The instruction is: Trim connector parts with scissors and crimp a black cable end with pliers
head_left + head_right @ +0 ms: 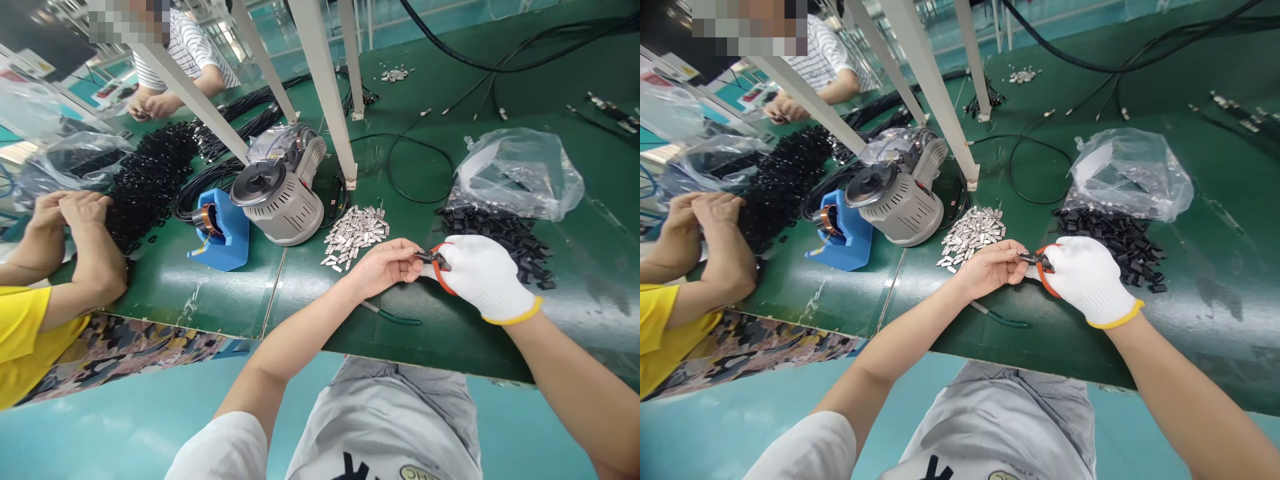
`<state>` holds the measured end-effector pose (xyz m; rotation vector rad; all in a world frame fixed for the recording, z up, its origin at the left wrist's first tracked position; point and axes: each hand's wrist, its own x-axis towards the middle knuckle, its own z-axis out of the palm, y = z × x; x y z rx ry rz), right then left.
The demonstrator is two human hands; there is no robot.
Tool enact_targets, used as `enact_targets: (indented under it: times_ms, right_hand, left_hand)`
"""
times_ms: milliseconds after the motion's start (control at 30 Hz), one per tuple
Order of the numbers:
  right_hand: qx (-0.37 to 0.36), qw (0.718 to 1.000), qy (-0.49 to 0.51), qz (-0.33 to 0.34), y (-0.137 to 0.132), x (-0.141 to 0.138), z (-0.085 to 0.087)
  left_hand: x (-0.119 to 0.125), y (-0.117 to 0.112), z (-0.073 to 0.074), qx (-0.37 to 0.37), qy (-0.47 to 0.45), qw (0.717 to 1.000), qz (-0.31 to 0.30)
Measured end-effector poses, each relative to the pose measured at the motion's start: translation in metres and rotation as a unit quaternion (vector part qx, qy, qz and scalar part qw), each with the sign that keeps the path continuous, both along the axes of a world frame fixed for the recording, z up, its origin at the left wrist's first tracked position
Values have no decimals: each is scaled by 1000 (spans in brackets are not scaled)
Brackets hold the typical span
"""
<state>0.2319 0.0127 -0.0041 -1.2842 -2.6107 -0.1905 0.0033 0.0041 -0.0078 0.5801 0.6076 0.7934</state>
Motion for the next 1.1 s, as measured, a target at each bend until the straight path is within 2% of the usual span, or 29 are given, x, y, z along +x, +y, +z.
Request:
enact_targets:
  times_ms: [333, 467, 567, 700, 833, 967, 1100]
  right_hand:
    - [-17, 1000, -12, 5, 0, -2, 2]
    - [-28, 1000, -10, -5, 0, -3, 4]
    - [-66, 998, 5, -7, 0, -4, 5]
    - [-106, 994, 15, -24, -1, -8, 5]
    - [-89, 995, 5, -50, -5, -12, 2]
    - [-70, 996, 13, -45, -7, -12, 0]
    - [-59, 998, 14, -32, -8, -10, -1]
  left_hand:
    - [0, 0, -2, -64, -38, 997, -1]
    - [0, -1, -2, -19, -36, 999, -5]
    - [1, -2, -3, 27, -16, 999, 4]
    - [5, -5, -5, 74, 30, 996, 43]
    - [10, -9, -9, 105, 53, 989, 84]
    - [14, -11, -7, 112, 34, 988, 98]
    - [11, -9, -2, 76, 1, 994, 73]
